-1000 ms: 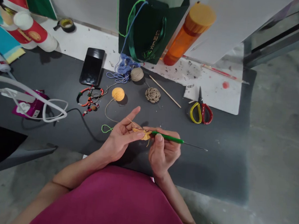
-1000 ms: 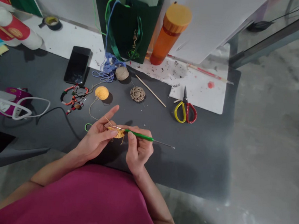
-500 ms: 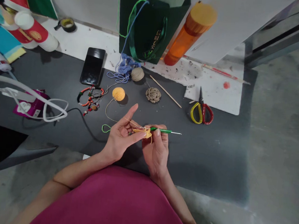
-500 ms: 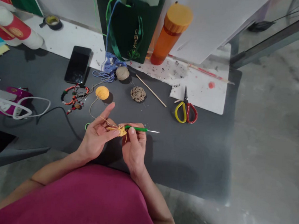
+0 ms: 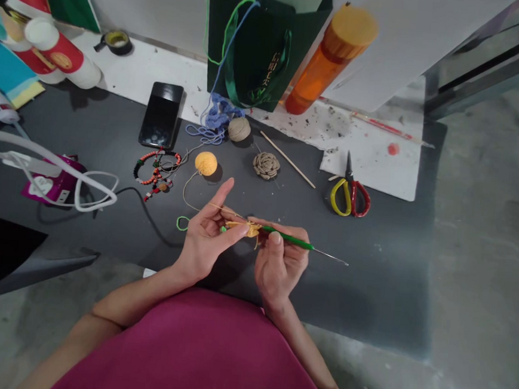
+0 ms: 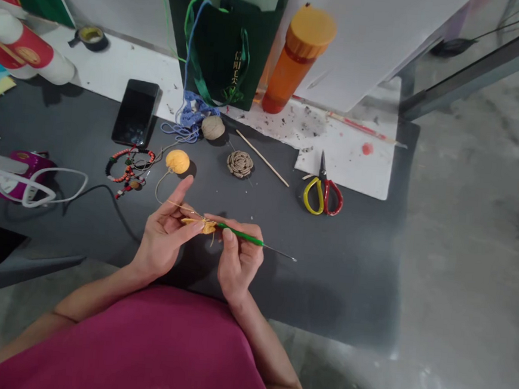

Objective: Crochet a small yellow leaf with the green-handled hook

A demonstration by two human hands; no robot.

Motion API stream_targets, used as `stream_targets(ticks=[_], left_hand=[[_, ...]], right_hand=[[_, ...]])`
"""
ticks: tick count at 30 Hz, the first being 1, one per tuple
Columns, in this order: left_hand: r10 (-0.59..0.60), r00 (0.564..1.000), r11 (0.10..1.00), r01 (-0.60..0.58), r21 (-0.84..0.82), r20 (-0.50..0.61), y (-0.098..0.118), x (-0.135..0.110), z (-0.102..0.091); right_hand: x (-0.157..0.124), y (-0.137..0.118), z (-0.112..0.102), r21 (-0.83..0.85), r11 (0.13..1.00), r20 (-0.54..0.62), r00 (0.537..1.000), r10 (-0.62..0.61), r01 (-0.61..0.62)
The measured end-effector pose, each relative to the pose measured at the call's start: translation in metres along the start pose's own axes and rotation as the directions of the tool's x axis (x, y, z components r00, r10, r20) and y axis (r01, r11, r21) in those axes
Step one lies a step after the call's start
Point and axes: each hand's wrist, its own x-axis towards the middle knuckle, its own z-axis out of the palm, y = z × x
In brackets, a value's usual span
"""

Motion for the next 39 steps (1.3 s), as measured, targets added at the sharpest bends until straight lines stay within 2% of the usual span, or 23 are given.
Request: stream_targets(ticks=[4, 13, 18, 23, 26, 29, 31, 35, 39], left_hand=[[-0.020, 1.000, 0.999, 0.020, -0.043, 0.005, 0.000, 0.001, 0.000], [-0.082, 0.997, 0.987, 0.083, -0.140, 0.012, -0.002, 0.002, 0.000], [-0.127, 0.991, 0.977, 0.131, -0.166, 0.034, -0.002, 0.003, -0.001], [-0.151, 0.988, 0.973, 0.156, -0.169, 0.040, -0.004, 0.003, -0.002], [-0.175, 0.984, 0.967, 0.180, -0.180, 0.045, -0.004, 0.003, -0.002], [-0.191, 0.980, 0.959, 0.199, -0.204, 0.060, -0.004, 0.003, -0.001], [-0.206, 0.976, 0.950, 0.218, -0.222, 0.075, -0.002, 0.002, 0.001], [-0.248, 0.963, 0.934, 0.267, -0.237, 0.109, 0.000, 0.001, 0.002], [-0.265, 0.953, 0.925, 0.294, -0.242, 0.145, 0.001, 0.003, 0.001]], right_hand=[[-0.002, 0.001, -0.004, -0.108, 0.993, -0.026, 0.999, -0.045, 0.042], [-0.002, -0.005, 0.002, -0.085, 0.969, -0.022, 0.971, -0.236, 0.233], [-0.003, -0.003, 0.002, -0.223, 0.912, -0.082, 0.925, -0.370, 0.345], [0.000, -0.001, 0.004, -0.227, 0.856, -0.060, 0.871, -0.488, 0.464], [0.002, 0.000, 0.005, -0.243, 0.834, -0.059, 0.851, -0.522, 0.495], [0.002, -0.003, 0.006, -0.198, 0.858, -0.042, 0.870, -0.491, 0.474], [0.002, -0.005, 0.006, -0.145, 0.894, -0.016, 0.903, -0.430, 0.423], [0.005, -0.006, 0.008, -0.001, 0.980, -0.012, 0.980, -0.201, 0.201], [0.011, -0.006, 0.007, 0.137, 0.990, 0.000, 0.999, 0.037, -0.037]])
